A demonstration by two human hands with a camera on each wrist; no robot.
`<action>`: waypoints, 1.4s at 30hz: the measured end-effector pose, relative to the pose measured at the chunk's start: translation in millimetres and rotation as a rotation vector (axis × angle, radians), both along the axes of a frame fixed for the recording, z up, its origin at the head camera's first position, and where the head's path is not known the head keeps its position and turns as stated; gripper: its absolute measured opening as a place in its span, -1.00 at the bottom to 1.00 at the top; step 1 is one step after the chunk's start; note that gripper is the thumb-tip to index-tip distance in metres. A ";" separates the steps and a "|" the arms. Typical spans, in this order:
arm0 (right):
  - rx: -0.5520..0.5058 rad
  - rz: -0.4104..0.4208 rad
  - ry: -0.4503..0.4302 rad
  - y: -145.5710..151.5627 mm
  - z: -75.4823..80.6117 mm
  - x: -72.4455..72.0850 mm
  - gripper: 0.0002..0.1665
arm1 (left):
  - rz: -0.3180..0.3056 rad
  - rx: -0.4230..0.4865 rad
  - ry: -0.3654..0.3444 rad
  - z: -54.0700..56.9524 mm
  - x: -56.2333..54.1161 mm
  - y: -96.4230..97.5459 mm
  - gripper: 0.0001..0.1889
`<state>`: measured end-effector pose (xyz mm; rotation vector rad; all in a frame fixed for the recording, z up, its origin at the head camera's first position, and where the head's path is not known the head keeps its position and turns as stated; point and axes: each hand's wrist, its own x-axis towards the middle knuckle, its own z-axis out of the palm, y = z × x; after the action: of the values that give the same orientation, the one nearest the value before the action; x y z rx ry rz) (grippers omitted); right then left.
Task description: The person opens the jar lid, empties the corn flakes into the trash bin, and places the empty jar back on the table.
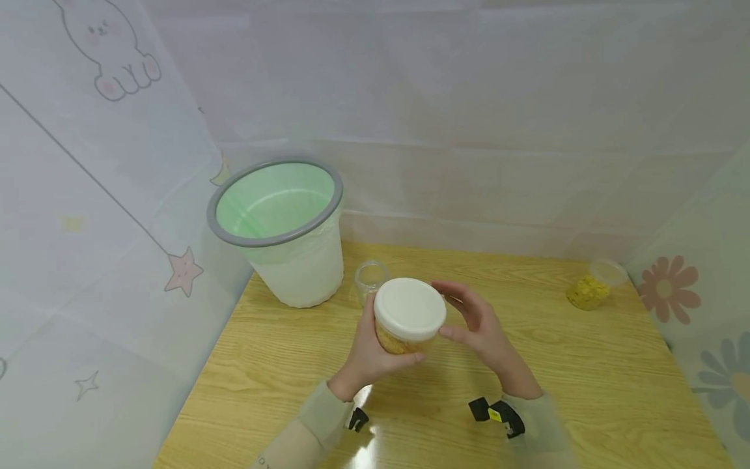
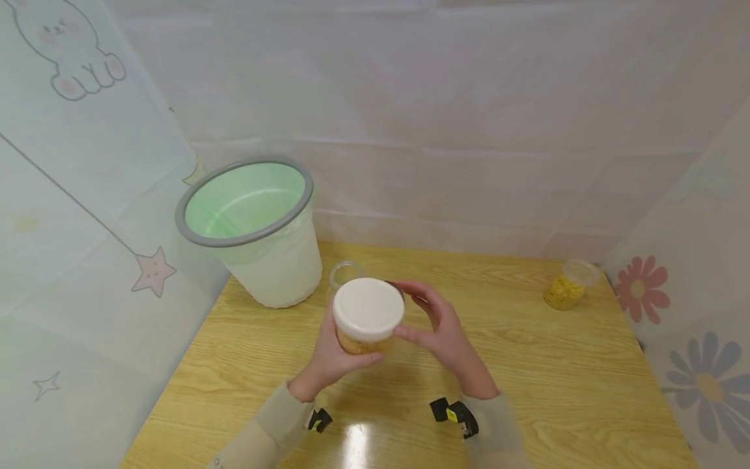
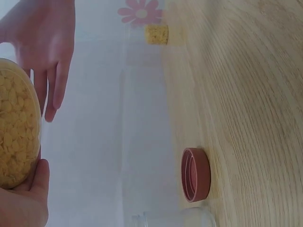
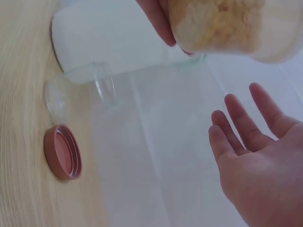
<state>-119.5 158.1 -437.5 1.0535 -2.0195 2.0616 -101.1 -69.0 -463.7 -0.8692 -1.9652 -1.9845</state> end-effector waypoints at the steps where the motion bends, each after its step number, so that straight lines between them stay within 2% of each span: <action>1: -0.005 0.002 0.009 1.2 0.6 -0.1 -0.27 | 0.000 -0.001 -0.005 0.2 0.0 -0.4 0.12; 5: -0.041 0.042 0.060 0.5 3.8 -0.1 -0.39 | 0.002 -0.004 -0.013 0.5 -0.3 -1.1 0.11; 10: -0.043 0.053 0.065 -4.3 6.5 2.5 -0.37 | 0.008 -0.004 -0.009 -0.4 -0.8 -0.5 0.10; 13: -0.025 0.049 0.042 -7.3 5.9 4.0 -0.29 | 0.011 -0.005 0.001 -0.2 -0.5 0.6 0.10; 20: -0.026 0.074 -0.047 -19.9 2.5 6.3 0.10 | -0.012 -0.031 0.034 0.0 0.2 6.3 0.05; 23: -0.047 0.096 -0.094 -25.1 1.8 7.1 0.15 | -0.024 -0.035 0.031 -0.7 0.6 8.4 0.02; 27: -0.063 0.102 -0.114 -27.1 1.5 7.7 0.17 | -0.029 -0.027 0.020 -1.4 1.1 9.1 0.01; 32: -0.034 0.069 -0.066 -21.3 0.6 5.6 0.09 | -0.024 -0.009 0.011 -1.8 0.9 7.2 0.04; 38: -0.037 0.035 -0.005 -8.0 -4.4 -1.5 -0.17 | 0.014 -0.006 0.007 -3.6 -0.6 3.2 0.14; 42: -0.063 0.020 0.001 -1.6 -4.9 -3.2 -0.32 | 0.025 -0.005 0.001 3.0 1.9 0.9 0.15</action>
<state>-122.7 156.5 -442.4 1.0683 -1.9380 2.1186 -99.2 -68.1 -460.7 -0.8424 -1.9716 -1.9660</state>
